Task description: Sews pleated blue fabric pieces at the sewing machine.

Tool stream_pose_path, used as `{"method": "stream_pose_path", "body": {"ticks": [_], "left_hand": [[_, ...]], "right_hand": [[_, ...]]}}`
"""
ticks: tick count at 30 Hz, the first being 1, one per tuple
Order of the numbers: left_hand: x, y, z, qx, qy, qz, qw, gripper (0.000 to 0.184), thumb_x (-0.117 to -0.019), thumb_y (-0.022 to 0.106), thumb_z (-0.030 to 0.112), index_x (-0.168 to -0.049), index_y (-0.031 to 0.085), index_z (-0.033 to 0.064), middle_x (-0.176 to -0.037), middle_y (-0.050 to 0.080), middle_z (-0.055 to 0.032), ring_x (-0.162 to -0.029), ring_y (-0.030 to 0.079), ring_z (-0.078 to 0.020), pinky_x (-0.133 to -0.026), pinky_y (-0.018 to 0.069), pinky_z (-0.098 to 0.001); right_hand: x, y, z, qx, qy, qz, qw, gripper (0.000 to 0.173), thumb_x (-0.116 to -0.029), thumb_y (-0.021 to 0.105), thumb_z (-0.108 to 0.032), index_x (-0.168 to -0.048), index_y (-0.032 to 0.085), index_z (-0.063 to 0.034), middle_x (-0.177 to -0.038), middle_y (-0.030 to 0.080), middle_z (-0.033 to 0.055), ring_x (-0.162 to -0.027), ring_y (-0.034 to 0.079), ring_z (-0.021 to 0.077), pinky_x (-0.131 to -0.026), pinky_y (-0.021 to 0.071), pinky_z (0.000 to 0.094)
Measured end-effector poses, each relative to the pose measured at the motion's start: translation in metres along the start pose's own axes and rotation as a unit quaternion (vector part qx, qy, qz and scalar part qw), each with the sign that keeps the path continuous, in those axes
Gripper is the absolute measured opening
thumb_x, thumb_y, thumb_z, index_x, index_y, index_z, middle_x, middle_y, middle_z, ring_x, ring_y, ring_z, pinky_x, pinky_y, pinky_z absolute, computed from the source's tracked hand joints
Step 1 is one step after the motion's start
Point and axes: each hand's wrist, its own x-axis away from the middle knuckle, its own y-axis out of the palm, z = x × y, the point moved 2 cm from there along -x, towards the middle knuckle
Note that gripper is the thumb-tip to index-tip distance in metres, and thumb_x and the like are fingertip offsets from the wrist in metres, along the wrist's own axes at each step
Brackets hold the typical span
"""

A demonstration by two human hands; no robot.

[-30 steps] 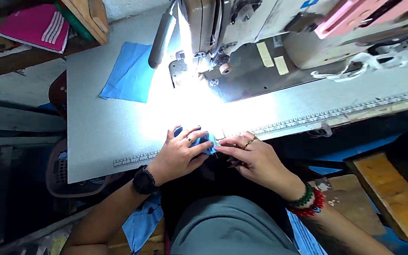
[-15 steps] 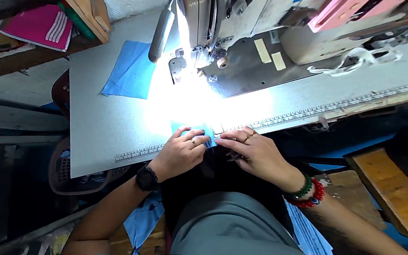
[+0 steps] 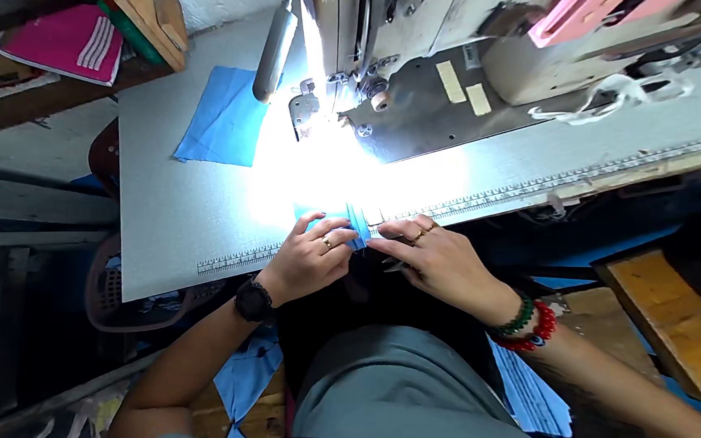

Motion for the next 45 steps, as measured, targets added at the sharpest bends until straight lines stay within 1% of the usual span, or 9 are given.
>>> {"method": "stream_pose_path", "body": {"ticks": [3,7,11,19,27,31,37,41,45], "left_hand": [[-0.002,-0.001,0.001,-0.008,-0.006,-0.023,1.000,0.015,-0.0984,0.061,0.019,-0.093,0.074,0.0126,-0.127,0.072,-0.0023,-0.130,0.060,-0.0175,-0.117,0.0337,-0.0457],[-0.007,0.002,0.003,-0.029,-0.027,-0.068,0.997,0.025,-0.1010,0.060,0.030,-0.117,0.074,0.0181,-0.131,0.069,-0.0011,-0.125,0.061,-0.0164,-0.108,0.0407,-0.0439],[-0.006,0.004,0.002,-0.029,-0.015,-0.042,0.999,0.023,-0.1020,0.059,0.021,-0.116,0.078,0.0205,-0.126,0.070,-0.0024,-0.121,0.063,-0.0180,-0.108,0.0407,-0.0460],[-0.004,0.002,0.000,-0.030,-0.010,-0.048,0.998,0.025,-0.1031,0.057,0.020,-0.118,0.077,0.0211,-0.129,0.070,-0.0007,-0.131,0.057,-0.0179,-0.115,0.0334,-0.0475],[-0.009,-0.004,0.002,-0.028,-0.011,-0.062,0.998,0.024,-0.1045,0.055,0.018,-0.115,0.076,0.0181,-0.123,0.073,0.0039,-0.123,0.062,-0.0127,-0.110,0.0380,-0.0439],[-0.019,-0.006,-0.016,-0.027,-0.017,-0.077,0.997,0.026,-0.1056,0.053,0.020,-0.113,0.077,0.0171,-0.123,0.073,0.0033,-0.124,0.062,-0.0130,-0.111,0.0374,-0.0457],[-0.035,-0.010,-0.053,-0.008,-0.022,-0.085,0.996,0.026,-0.1029,0.055,0.019,-0.114,0.078,0.0169,-0.123,0.074,0.0003,-0.125,0.063,-0.0168,-0.110,0.0383,-0.0524],[-0.043,-0.010,-0.076,0.000,-0.042,-0.098,0.994,0.028,-0.1034,0.054,0.019,-0.121,0.076,0.0169,-0.129,0.071,-0.0004,-0.124,0.062,-0.0182,-0.111,0.0358,-0.0521],[-0.054,-0.011,-0.098,0.012,-0.052,-0.098,0.994,0.029,-0.1004,0.056,0.014,-0.122,0.075,0.0140,-0.127,0.071,-0.0039,-0.116,0.065,-0.0225,-0.100,0.0447,-0.0540]], "right_hand": [[-0.002,-0.001,0.001,-0.005,0.000,-0.005,1.000,0.038,-0.0901,0.058,-0.009,-0.120,0.075,-0.0225,-0.123,0.070,0.0080,-0.098,0.067,0.0316,-0.066,0.0537,0.0440],[0.000,-0.001,0.006,-0.058,0.020,0.012,0.998,0.037,-0.0858,0.061,-0.011,-0.119,0.076,-0.0201,-0.124,0.070,0.0052,-0.102,0.067,0.0271,-0.074,0.0555,0.0434],[0.003,0.001,0.011,-0.090,0.018,0.053,0.994,0.035,-0.0889,0.058,-0.012,-0.119,0.075,-0.0184,-0.123,0.072,0.0026,-0.100,0.067,0.0209,-0.077,0.0550,0.0380],[0.005,0.004,0.008,-0.029,-0.010,0.033,0.999,0.038,-0.0935,0.057,-0.014,-0.126,0.075,-0.0245,-0.126,0.070,0.0052,-0.097,0.065,0.0271,-0.069,0.0518,0.0404],[-0.006,-0.008,0.000,0.013,-0.014,-0.026,0.999,0.037,-0.0948,0.057,-0.012,-0.128,0.072,-0.0216,-0.123,0.071,0.0073,-0.095,0.067,0.0313,-0.064,0.0540,0.0425],[-0.024,-0.009,0.004,0.033,-0.010,-0.030,0.999,0.038,-0.0941,0.057,-0.009,-0.127,0.072,-0.0201,-0.114,0.071,0.0115,-0.086,0.066,0.0331,-0.058,0.0521,0.0425],[-0.059,-0.009,0.019,0.059,-0.007,-0.035,0.998,0.035,-0.0904,0.063,-0.006,-0.122,0.074,-0.0146,-0.109,0.070,0.0153,-0.093,0.069,0.0360,-0.062,0.0550,0.0461],[-0.081,-0.007,0.031,0.078,-0.011,-0.039,0.996,0.033,-0.0868,0.067,-0.004,-0.118,0.075,-0.0114,-0.107,0.073,0.0174,-0.086,0.070,0.0369,-0.061,0.0535,0.0475],[-0.101,-0.005,0.046,0.103,-0.013,-0.052,0.993,0.028,-0.0896,0.066,-0.004,-0.116,0.073,-0.0091,-0.109,0.069,0.0189,-0.097,0.068,0.0389,-0.063,0.0535,0.0474]]}}
